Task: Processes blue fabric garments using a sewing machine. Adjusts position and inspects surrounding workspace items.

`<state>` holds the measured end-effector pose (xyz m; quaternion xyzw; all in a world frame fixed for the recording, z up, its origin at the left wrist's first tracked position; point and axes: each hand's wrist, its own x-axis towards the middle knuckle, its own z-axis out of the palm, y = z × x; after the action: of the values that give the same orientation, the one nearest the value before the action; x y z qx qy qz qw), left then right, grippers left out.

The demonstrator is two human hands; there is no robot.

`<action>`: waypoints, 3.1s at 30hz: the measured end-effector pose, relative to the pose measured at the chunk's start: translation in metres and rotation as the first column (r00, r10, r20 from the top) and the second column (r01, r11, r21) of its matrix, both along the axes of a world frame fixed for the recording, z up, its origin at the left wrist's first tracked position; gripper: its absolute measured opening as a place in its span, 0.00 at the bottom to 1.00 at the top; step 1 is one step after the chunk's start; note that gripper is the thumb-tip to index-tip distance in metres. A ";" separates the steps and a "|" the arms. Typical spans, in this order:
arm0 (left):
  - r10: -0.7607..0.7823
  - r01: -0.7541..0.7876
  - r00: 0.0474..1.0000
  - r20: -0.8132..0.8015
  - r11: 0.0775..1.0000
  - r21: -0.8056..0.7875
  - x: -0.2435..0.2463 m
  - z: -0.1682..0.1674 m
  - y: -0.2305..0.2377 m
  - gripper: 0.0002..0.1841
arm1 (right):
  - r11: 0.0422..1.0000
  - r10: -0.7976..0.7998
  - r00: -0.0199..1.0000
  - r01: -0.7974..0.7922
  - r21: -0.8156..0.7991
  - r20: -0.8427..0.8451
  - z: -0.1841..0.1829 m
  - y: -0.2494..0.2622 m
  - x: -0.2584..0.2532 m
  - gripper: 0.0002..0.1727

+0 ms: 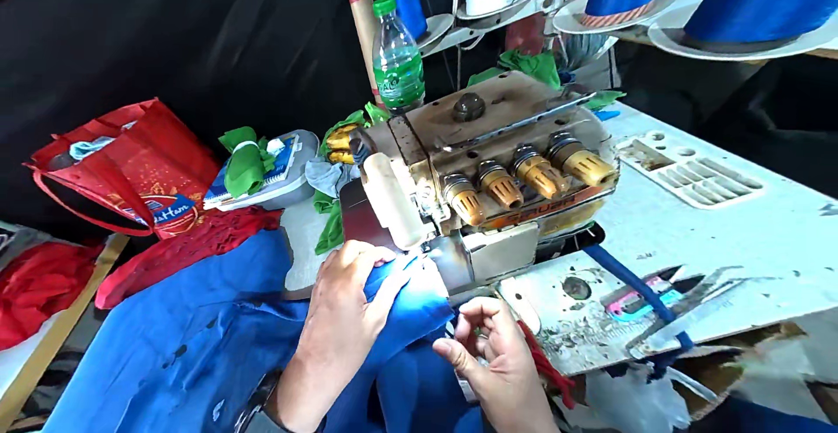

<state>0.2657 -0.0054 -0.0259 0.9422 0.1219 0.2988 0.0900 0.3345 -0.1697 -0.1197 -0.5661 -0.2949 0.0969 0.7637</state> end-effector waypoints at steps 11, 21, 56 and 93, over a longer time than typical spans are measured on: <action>-0.077 0.064 0.992 -0.099 0.990 -0.124 0.001 0.009 -0.001 0.08 | 0.989 -0.019 0.996 0.006 0.148 0.084 -0.001 0.011 0.003 0.07; -0.142 0.133 0.988 0.060 0.595 -0.793 -0.049 0.024 -0.023 0.07 | 0.932 0.196 0.980 -0.176 0.316 -0.033 0.020 0.002 -0.012 0.13; -0.122 0.151 0.988 0.099 0.565 -0.811 -0.049 0.036 -0.021 0.14 | 0.982 0.145 0.983 -0.157 0.101 0.116 0.033 -0.010 -0.018 0.17; 0.048 0.135 0.983 0.179 0.472 -0.871 -0.074 0.048 -0.021 0.12 | 0.963 0.237 0.936 -0.262 0.063 0.260 0.050 0.003 -0.023 0.12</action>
<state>0.1916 -0.0264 0.0218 0.7340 0.2253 0.2742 0.5790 0.3113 -0.1665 -0.0696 -0.4939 -0.4628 0.1065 0.7284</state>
